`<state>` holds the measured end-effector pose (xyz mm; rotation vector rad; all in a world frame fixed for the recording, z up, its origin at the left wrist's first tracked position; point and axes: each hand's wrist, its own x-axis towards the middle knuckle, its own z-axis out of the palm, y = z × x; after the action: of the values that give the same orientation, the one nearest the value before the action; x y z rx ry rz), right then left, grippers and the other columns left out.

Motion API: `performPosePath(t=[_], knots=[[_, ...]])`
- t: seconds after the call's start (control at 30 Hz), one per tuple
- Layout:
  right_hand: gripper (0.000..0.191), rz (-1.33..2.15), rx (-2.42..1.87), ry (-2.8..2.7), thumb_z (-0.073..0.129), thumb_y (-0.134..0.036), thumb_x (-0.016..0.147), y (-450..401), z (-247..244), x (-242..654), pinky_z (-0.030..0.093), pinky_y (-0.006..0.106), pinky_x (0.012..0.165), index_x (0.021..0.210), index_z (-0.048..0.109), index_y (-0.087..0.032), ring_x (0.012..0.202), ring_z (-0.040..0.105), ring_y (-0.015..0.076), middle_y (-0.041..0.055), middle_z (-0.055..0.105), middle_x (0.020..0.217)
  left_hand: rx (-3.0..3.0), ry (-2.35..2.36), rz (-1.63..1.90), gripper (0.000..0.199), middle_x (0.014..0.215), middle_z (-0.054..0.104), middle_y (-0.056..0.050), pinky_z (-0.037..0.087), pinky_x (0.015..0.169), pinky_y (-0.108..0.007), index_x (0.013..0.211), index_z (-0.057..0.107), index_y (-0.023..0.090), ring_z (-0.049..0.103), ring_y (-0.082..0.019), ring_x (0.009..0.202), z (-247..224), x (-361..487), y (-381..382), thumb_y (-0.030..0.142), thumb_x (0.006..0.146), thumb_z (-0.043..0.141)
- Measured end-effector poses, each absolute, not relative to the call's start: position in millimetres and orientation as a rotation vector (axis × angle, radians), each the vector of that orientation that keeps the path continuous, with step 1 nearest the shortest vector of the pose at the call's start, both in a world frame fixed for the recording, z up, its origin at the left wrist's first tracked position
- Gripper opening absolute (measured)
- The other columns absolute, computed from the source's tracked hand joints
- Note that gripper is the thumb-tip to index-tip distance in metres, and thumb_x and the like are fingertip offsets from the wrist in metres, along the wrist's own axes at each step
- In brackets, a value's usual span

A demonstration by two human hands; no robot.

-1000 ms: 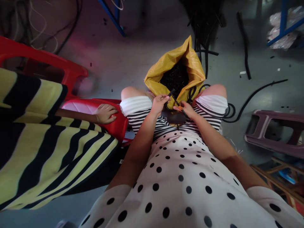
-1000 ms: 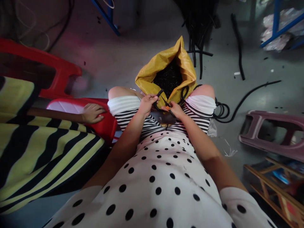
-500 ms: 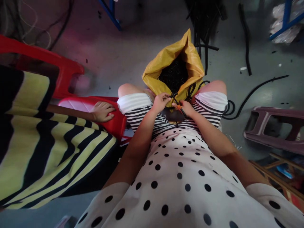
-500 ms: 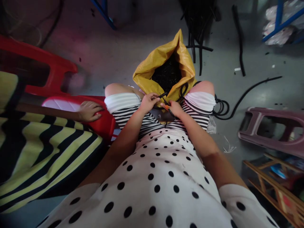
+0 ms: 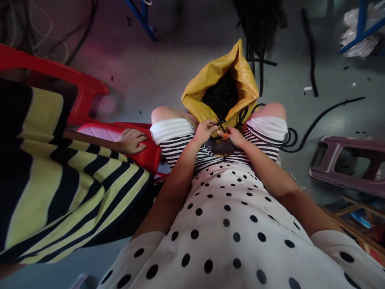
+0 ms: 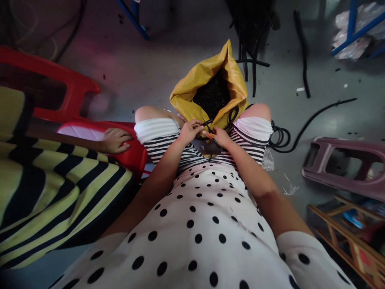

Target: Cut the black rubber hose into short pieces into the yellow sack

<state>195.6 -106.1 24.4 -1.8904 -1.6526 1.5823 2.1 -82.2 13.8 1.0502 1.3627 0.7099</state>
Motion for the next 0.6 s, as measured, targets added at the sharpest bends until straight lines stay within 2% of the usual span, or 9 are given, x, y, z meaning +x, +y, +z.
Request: performPosePath(t=[0.17, 0.37, 0.5, 0.6], knots=[[0.064, 1.455, -1.916, -1.748, 0.079, -0.08, 0.08, -103.2, 20.6, 194.7, 0.031, 0.031, 0.066, 0.073, 0.049, -0.024, 0.071, 0.047, 0.0171, -0.001, 0.052, 0.067, 0.968, 1.425, 0.786, 0.017, 0.079, 0.07, -0.001, 0.053, 0.081, -0.029, 0.089, 0.069, 0.018, 0.068, -0.017, 0.079, 15.9, 4.4, -81.2, 0.018, 0.079, 0.082], [0.061, 1.386, -1.895, -1.763, 0.083, -0.074, 0.077, -103.5, 17.9, 196.2, 0.03, 0.031, 0.066, 0.071, 0.047, -0.024, 0.069, 0.045, 0.0166, -0.0016, 0.05, 0.065, 0.905, 1.415, 0.843, 0.017, 0.076, 0.071, 0.0, 0.053, 0.073, -0.026, 0.091, 0.07, 0.017, 0.065, -0.014, 0.071, 16.4, 2.7, -81.9, 0.019, 0.08, 0.083], [0.067, 1.458, -1.836, -1.58, 0.085, -0.078, 0.07, -103.9, 15.8, 195.6, 0.03, 0.031, 0.063, 0.071, 0.044, -0.025, 0.066, 0.041, 0.0145, -0.0034, 0.046, 0.064, 0.959, 1.381, 0.834, 0.017, 0.082, 0.075, -0.001, 0.056, 0.083, -0.028, 0.091, 0.072, 0.018, 0.07, -0.016, 0.08, 17.9, 3.4, -83.6, 0.015, 0.078, 0.083], [0.069, 1.554, -1.75, -1.287, 0.087, -0.079, 0.066, -102.2, 15.6, 194.9, 0.036, 0.031, 0.059, 0.08, 0.046, -0.026, 0.062, 0.046, 0.0141, -0.0041, 0.05, 0.068, 1.041, 1.27, 0.711, 0.018, 0.085, 0.076, -0.002, 0.057, 0.087, -0.03, 0.089, 0.072, 0.018, 0.071, -0.017, 0.084, 17.0, 9.8, -88.5, 0.013, 0.076, 0.083]])
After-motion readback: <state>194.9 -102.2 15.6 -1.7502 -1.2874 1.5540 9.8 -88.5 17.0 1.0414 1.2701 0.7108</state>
